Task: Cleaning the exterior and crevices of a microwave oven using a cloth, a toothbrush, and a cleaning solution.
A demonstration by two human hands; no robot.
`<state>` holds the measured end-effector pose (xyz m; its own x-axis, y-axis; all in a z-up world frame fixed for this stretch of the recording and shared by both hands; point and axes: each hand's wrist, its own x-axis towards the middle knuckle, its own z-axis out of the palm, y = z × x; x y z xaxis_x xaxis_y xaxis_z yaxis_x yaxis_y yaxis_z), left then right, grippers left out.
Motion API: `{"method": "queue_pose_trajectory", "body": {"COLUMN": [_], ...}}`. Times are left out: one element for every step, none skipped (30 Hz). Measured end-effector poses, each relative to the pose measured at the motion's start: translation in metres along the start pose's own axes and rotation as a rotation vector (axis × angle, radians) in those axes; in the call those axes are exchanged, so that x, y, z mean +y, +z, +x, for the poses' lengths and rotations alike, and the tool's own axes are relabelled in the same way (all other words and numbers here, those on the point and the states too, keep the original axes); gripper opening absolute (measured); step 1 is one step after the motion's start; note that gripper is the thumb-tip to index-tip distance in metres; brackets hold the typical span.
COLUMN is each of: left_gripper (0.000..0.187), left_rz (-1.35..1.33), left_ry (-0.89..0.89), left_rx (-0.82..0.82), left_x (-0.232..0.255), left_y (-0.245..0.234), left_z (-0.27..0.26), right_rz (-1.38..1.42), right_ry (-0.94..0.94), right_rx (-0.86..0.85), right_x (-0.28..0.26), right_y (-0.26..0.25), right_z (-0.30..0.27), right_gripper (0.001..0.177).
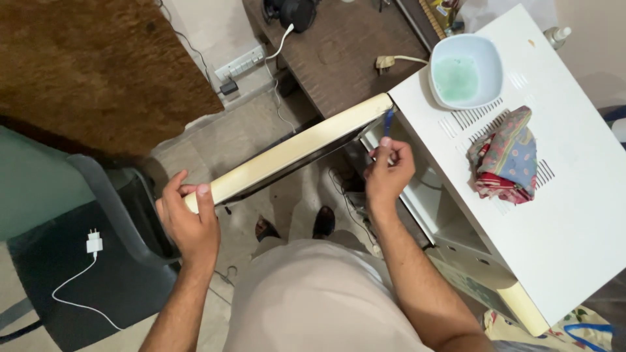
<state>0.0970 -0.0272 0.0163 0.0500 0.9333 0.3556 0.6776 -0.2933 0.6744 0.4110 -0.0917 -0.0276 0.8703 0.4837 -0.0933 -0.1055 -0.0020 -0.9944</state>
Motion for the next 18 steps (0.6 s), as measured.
{"method": "queue_pose_trajectory", "body": {"left_gripper": [0.042,0.042,0.043,0.043,0.042,0.042,0.042,0.043,0.043,0.043,0.044,0.044,0.044,0.044,0.045,0.045,0.045,0.046], "left_rz": [0.001,0.005,0.008,0.012,0.016,0.019,0.023,0.025,0.027,0.026,0.008,-0.004,-0.001,0.066,0.133,0.132,0.172,0.214], "left_ry": [-0.004,-0.012,-0.021,-0.026,-0.026,-0.021,-0.021,-0.015,-0.008,-0.010,-0.019,-0.032,-0.037,-0.004,0.029,0.029,0.062,0.096], "left_rx": [-0.005,-0.012,-0.019,-0.021,-0.029,-0.037,-0.040,-0.038,-0.036,-0.039,-0.035,-0.032,-0.037,-0.054,-0.070,-0.073,-0.053,-0.036], "left_x": [-0.001,-0.002,-0.003,-0.004,-0.004,-0.004,-0.006,-0.007,-0.008,-0.008,-0.007,-0.008,-0.009,-0.010,-0.010,-0.008,-0.007,-0.005], "left_y": [0.000,0.000,-0.001,-0.001,0.000,0.000,-0.003,-0.002,0.000,0.001,0.002,0.001,-0.001,-0.001,-0.002,-0.003,-0.004,-0.006], "left_z": [0.000,0.002,0.003,0.003,0.003,0.005,0.004,0.005,0.005,0.007,0.007,0.006,0.004,0.005,0.006,0.007,0.008,0.008], "right_rz": [-0.004,-0.062,-0.120,-0.122,-0.111,-0.098,-0.097,-0.107,-0.117,-0.121,-0.104,-0.089,-0.094,-0.048,-0.003,-0.005,-0.009,-0.014], "right_ry": [0.005,-0.033,-0.070,-0.065,-0.052,-0.040,-0.035,-0.067,-0.099,-0.097,-0.098,-0.093,-0.087,-0.103,-0.119,-0.119,-0.102,-0.083], "right_rx": [0.001,-0.017,-0.036,-0.039,-0.008,0.028,0.029,0.033,0.037,0.039,0.054,0.065,0.064,0.059,0.054,0.056,0.055,0.054], "right_x": [0.002,0.004,0.005,0.003,0.001,-0.001,0.004,0.007,0.011,0.014,0.017,0.022,0.022,0.022,0.021,0.022,0.024,0.025], "right_y": [0.000,0.001,0.003,0.004,0.004,0.005,0.006,0.006,0.006,0.007,0.008,0.008,0.008,0.009,0.010,0.011,0.012,0.012], "right_z": [-0.002,-0.004,-0.006,-0.006,-0.005,-0.004,-0.006,-0.005,-0.004,-0.004,-0.004,-0.007,-0.008,-0.006,-0.004,-0.007,-0.009,-0.013], "right_gripper": [0.025,0.025,0.025,0.025,0.026,0.026,0.026,0.027,0.028,0.028,0.027,0.026,0.026,0.025,0.025,0.025,0.024,0.023]}}
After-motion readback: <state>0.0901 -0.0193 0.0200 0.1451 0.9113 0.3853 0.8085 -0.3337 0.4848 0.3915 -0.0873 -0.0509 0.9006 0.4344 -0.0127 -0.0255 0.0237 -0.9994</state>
